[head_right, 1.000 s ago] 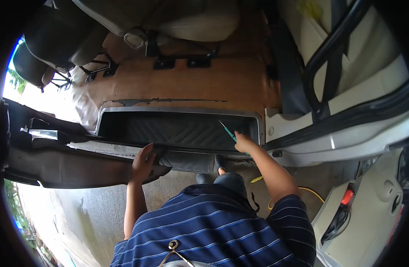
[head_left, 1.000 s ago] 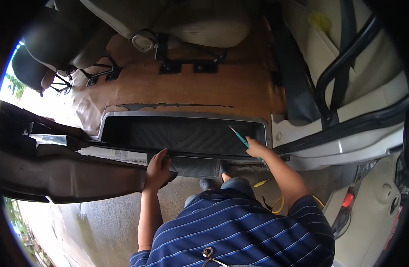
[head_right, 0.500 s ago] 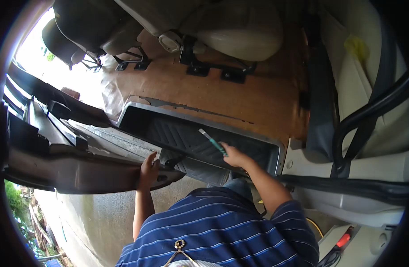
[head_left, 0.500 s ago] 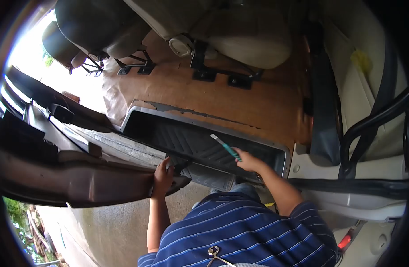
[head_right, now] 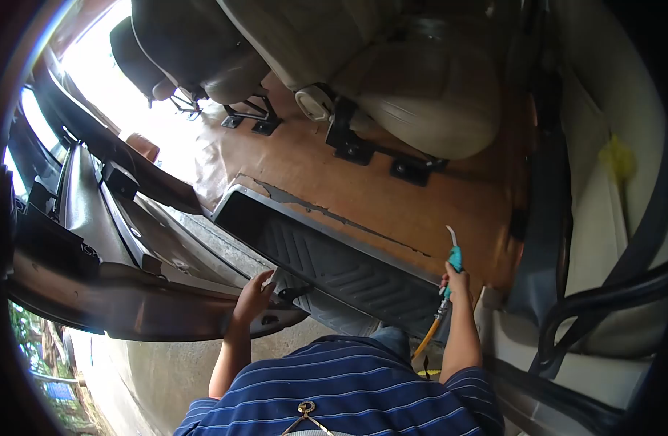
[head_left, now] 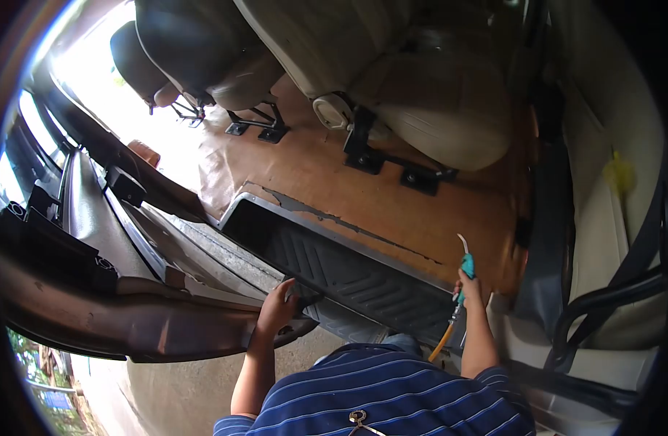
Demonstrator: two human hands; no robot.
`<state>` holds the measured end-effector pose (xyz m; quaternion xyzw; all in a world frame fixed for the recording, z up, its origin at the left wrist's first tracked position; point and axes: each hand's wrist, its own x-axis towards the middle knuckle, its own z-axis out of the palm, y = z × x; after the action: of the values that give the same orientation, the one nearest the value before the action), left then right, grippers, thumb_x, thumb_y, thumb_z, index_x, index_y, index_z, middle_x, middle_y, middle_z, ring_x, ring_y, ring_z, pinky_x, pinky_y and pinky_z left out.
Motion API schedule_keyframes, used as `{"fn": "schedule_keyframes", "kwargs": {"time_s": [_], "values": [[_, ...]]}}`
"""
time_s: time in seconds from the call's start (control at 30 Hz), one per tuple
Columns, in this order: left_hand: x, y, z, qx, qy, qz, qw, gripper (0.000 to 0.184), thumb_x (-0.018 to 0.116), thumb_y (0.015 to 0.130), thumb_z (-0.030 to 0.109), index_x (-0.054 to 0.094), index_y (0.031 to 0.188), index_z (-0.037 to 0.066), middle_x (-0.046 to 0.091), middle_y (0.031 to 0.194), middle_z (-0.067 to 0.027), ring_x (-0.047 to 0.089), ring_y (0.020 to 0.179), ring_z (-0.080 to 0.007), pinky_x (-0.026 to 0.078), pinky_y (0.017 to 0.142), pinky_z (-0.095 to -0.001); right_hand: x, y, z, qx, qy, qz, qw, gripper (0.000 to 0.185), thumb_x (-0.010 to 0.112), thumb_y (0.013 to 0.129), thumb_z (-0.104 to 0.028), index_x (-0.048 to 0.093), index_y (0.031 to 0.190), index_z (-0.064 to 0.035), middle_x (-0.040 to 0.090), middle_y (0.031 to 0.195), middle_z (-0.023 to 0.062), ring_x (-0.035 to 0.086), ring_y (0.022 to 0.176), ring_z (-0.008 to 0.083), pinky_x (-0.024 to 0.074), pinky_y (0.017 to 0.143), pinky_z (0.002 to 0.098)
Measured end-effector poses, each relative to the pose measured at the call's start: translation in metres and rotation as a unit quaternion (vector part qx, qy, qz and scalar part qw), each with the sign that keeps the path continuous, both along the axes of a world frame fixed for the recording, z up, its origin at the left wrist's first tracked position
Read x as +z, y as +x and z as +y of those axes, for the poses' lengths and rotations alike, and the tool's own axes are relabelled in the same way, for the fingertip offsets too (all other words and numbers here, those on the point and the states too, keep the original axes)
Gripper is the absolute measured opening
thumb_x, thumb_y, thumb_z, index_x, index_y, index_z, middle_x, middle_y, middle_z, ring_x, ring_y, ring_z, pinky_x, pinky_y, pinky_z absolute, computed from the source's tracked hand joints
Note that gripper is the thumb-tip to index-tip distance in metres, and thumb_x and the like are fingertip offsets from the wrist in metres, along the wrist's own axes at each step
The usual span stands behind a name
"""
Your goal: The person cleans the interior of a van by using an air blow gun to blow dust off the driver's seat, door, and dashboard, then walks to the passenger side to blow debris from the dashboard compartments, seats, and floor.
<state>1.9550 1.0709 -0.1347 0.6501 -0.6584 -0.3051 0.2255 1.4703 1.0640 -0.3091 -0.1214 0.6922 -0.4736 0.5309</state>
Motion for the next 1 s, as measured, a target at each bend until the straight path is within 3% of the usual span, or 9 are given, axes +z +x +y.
{"fn": "schedule_keyframes", "kwargs": {"time_s": [0.2, 0.33, 0.43, 0.63, 0.8, 1.0], "values": [[0.064, -0.036, -0.057, -0.018, -0.116, -0.049, 0.992, 0.034, 0.055, 0.08, 0.01, 0.052, 0.114, 0.005, 0.057, 0.106, -0.018, 0.053, 0.101, -0.0321, 0.042, 0.086, -0.0338, 0.023, 0.066, -0.101, 0.163, -0.027, -0.038, 0.986, 0.027, 0.063, 0.08, -0.029, 0.047, 0.074, -0.0079, 0.046, 0.054, 0.0022, 0.045, 0.038, 0.012, 0.0413, 0.037, 0.0301], [0.048, -0.022, -0.075, 0.019, -0.153, -0.032, 0.988, 0.032, 0.054, 0.08, 0.009, 0.053, 0.112, 0.006, 0.057, 0.105, -0.0172, 0.054, 0.098, -0.0321, 0.043, 0.083, -0.0339, 0.042, 0.115, -0.162, 0.232, -0.049, -0.022, 0.971, 0.028, 0.063, 0.08, -0.028, 0.047, 0.071, -0.0067, 0.046, 0.053, 0.0021, 0.045, 0.037, 0.0113, 0.0399, 0.035, 0.0286], [0.013, -0.009, -0.078, 0.08, -0.081, 0.03, 0.993, 0.032, 0.055, 0.08, 0.012, 0.054, 0.111, 0.004, 0.057, 0.106, -0.017, 0.054, 0.1, -0.032, 0.043, 0.086, -0.0339, 0.064, 0.158, -0.195, 0.288, -0.084, 0.009, 0.954, 0.028, 0.064, 0.079, -0.028, 0.048, 0.07, -0.0067, 0.046, 0.052, 0.0014, 0.044, 0.037, 0.0102, 0.0393, 0.035, 0.0272], [0.044, -0.023, -0.077, 0.099, -0.085, -0.046, 0.99, 0.033, 0.054, 0.078, 0.013, 0.054, 0.109, 0.001, 0.055, 0.108, -0.0191, 0.051, 0.104, -0.0331, 0.041, 0.09, -0.0367, 0.092, 0.271, -0.243, 0.407, -0.136, 0.088, 0.899, 0.03, 0.065, 0.078, -0.024, 0.047, 0.062, -0.0063, 0.045, 0.049, -0.0005, 0.043, 0.036, 0.0094, 0.0362, 0.033, 0.0252], [0.026, -0.016, -0.082, 0.12, -0.112, -0.045, 0.985, 0.032, 0.054, 0.077, 0.014, 0.055, 0.107, 0.002, 0.057, 0.104, -0.0194, 0.053, 0.099, -0.0342, 0.042, 0.088, -0.0377, 0.134, 0.359, -0.26, 0.466, -0.276, 0.118, 0.832, 0.021, 0.063, 0.079, -0.022, 0.052, 0.079, -0.0051, 0.046, 0.051, 0.0017, 0.045, 0.038, 0.0111, 0.0375, 0.035, 0.0263], [0.017, -0.015, -0.081, 0.124, -0.114, -0.065, 0.984, 0.033, 0.054, 0.077, 0.014, 0.054, 0.108, 0.003, 0.057, 0.105, -0.0192, 0.054, 0.098, -0.0341, 0.043, 0.086, -0.0382, 0.181, 0.404, -0.27, 0.473, -0.385, 0.166, 0.775, 0.024, 0.062, 0.079, -0.025, 0.056, 0.087, -0.0033, 0.051, 0.057, 0.0035, 0.047, 0.043, 0.0126, 0.0389, 0.04, 0.0282]]}}
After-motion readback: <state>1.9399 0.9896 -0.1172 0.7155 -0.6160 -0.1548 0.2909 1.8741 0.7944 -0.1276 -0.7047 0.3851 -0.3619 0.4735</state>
